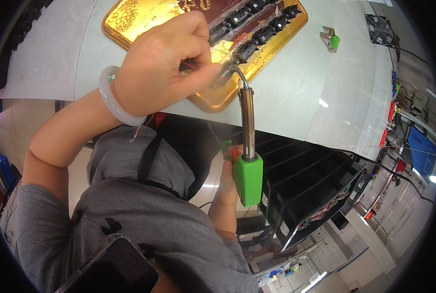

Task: Manually assemble and solder components onto circuit board modules.

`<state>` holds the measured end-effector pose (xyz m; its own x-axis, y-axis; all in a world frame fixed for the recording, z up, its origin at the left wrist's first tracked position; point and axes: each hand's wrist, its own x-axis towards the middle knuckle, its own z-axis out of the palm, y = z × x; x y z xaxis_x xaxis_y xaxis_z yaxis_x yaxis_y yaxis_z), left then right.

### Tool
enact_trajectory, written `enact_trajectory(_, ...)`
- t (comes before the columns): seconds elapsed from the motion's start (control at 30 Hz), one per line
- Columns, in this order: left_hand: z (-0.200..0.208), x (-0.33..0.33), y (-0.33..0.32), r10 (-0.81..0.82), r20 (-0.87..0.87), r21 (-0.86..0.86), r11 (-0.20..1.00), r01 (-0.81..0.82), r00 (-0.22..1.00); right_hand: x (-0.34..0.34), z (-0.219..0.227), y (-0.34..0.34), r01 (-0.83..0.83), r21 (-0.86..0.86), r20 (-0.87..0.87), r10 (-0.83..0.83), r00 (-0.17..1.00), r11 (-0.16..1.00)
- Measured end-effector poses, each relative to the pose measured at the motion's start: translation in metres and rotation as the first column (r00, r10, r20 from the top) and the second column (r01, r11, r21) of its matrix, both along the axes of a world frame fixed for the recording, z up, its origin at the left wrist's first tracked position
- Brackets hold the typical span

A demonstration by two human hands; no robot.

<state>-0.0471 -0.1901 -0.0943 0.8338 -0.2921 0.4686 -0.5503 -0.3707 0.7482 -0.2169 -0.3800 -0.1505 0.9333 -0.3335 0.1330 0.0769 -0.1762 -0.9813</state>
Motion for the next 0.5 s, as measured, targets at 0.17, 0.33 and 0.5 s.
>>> enact_trajectory(0.17,-0.001,0.000,-0.001,-0.003,0.012,-0.009,1.000,0.003,1.000,-0.003,-0.005,-0.006,-0.039,-0.042,0.009,0.039,0.999,0.998)
enact_trajectory(0.33,-0.001,0.000,0.002,0.007,0.003,-0.009,1.000,-0.007,1.000,-0.002,-0.007,-0.006,-0.014,-0.139,-0.013,0.013,1.000,0.990)
enact_trajectory(0.5,-0.002,0.001,0.001,0.004,0.014,-0.006,1.000,-0.004,1.000,-0.002,-0.014,-0.006,0.023,-0.188,0.010,-0.021,1.000,0.982)
